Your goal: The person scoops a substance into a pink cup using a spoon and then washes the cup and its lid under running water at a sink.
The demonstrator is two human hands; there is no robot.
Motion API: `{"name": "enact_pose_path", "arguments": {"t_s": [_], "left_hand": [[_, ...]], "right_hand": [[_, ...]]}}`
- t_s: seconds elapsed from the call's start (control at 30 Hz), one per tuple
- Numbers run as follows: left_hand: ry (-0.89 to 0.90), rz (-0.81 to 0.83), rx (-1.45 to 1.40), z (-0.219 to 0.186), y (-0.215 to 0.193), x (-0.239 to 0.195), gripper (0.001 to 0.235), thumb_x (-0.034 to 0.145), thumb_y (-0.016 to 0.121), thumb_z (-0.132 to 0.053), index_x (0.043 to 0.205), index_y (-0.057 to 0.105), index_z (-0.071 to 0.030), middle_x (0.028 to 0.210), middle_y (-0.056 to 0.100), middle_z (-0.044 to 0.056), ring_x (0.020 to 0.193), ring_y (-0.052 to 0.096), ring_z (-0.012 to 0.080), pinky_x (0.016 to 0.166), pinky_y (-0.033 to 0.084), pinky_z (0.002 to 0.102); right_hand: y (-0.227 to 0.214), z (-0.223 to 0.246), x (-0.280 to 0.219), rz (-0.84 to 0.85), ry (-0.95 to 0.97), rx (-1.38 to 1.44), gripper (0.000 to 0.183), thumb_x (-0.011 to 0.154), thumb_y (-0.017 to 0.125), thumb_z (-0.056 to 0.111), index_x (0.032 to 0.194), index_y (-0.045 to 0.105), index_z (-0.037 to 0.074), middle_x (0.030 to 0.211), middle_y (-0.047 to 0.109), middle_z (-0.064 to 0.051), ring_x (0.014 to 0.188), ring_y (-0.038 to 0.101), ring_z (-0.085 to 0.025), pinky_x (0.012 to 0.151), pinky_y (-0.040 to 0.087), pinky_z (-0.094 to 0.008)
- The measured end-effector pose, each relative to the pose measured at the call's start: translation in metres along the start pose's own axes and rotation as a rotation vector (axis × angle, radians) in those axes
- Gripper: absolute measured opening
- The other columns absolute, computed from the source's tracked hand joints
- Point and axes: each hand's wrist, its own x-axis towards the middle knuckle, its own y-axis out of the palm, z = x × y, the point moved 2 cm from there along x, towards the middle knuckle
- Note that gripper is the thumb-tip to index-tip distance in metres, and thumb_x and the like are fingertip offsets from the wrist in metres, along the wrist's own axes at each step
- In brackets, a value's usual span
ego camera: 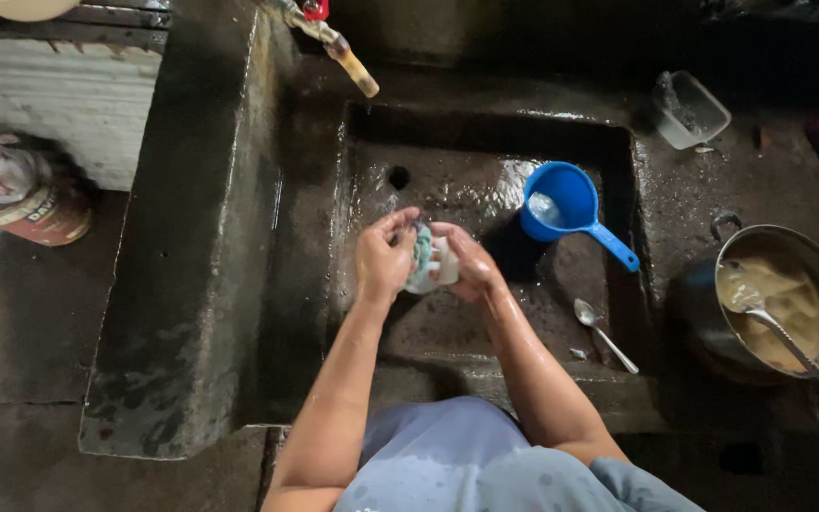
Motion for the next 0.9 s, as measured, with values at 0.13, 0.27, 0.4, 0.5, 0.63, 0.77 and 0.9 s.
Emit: {"name": "enact_pose_path", "arguments": {"t_s": [0.13,0.27,0.4,0.5,0.63,0.77,0.9], "left_hand": [[-0.286,0.116,-0.086,-0.006,-0.011,0.006,0.029,0.092,0.066,-0.01,0.12,0.072,-0.014,0.116,0.076,0.008,0.096,0.075,0.0179,0.079,0.065,0.032],[0.094,0.188,0.159,0.028,-0.036,0.004,0.034,0.083,0.078,-0.016,0.116,0.074,-0.01,0.116,0.076,0.012,0.1,0.072,0.0172,0.082,0.061,0.033],[0.516,-0.201,0.436,0.07,-0.051,0.0,0.019,0.082,0.084,-0.026,0.095,0.078,-0.013,0.076,0.078,0.002,0.066,0.071,0.0095,0.059,0.06,0.032],[-0.184,-0.34,-0.105,0.101,-0.044,-0.009,0.032,0.081,0.081,-0.027,0.107,0.07,-0.012,0.09,0.074,0.004,0.075,0.07,0.0117,0.062,0.061,0.031],[-0.612,0.036,-0.874,0.097,-0.023,-0.017,0.035,0.086,0.075,-0.032,0.113,0.067,-0.011,0.097,0.071,0.005,0.083,0.068,0.0133,0.07,0.059,0.032],[-0.383,0.051,-0.84,0.072,-0.013,-0.016,0.039,0.09,0.07,-0.036,0.118,0.065,-0.01,0.104,0.069,0.006,0.092,0.066,0.015,0.077,0.057,0.032],[-0.213,0.069,-0.64,0.06,-0.002,-0.028,0.043,0.095,0.064,-0.041,0.124,0.062,-0.01,0.111,0.066,0.007,0.1,0.064,0.0167,0.084,0.055,0.033]], "right_hand": [[0.035,0.013,-0.013,0.104,-0.061,-0.263,0.025,0.098,0.073,0.016,0.119,0.064,0.006,0.101,0.069,-0.007,0.083,0.066,-0.018,0.067,0.052,-0.032],[0.075,0.057,-0.023,-0.006,-0.311,-0.495,0.008,0.098,0.071,0.012,0.1,0.069,0.005,0.097,0.072,-0.008,0.088,0.072,-0.016,0.079,0.06,-0.033],[0.112,0.072,-0.048,-0.064,-0.356,-0.729,0.007,0.1,0.066,0.006,0.094,0.07,0.005,0.091,0.073,-0.012,0.081,0.07,-0.02,0.074,0.062,-0.039],[0.139,0.07,-0.066,0.344,-0.522,-1.273,0.012,0.086,0.066,0.0,0.094,0.074,0.005,0.104,0.075,-0.011,0.097,0.073,-0.024,0.087,0.062,-0.038],[0.154,0.049,-0.055,0.245,-0.331,-1.09,0.022,0.106,0.048,0.018,0.11,0.068,0.009,0.126,0.068,-0.016,0.116,0.068,-0.03,0.096,0.061,-0.04],[0.163,0.004,-0.032,-0.078,-0.725,-1.264,0.039,0.111,0.042,0.025,0.143,0.049,0.003,0.143,0.055,-0.026,0.126,0.056,-0.044,0.102,0.046,-0.053],[0.143,-0.021,-0.017,-0.278,-0.513,-0.904,0.053,0.105,0.04,0.041,0.143,0.047,0.006,0.143,0.054,-0.019,0.131,0.059,-0.034,0.11,0.052,-0.045]]}}
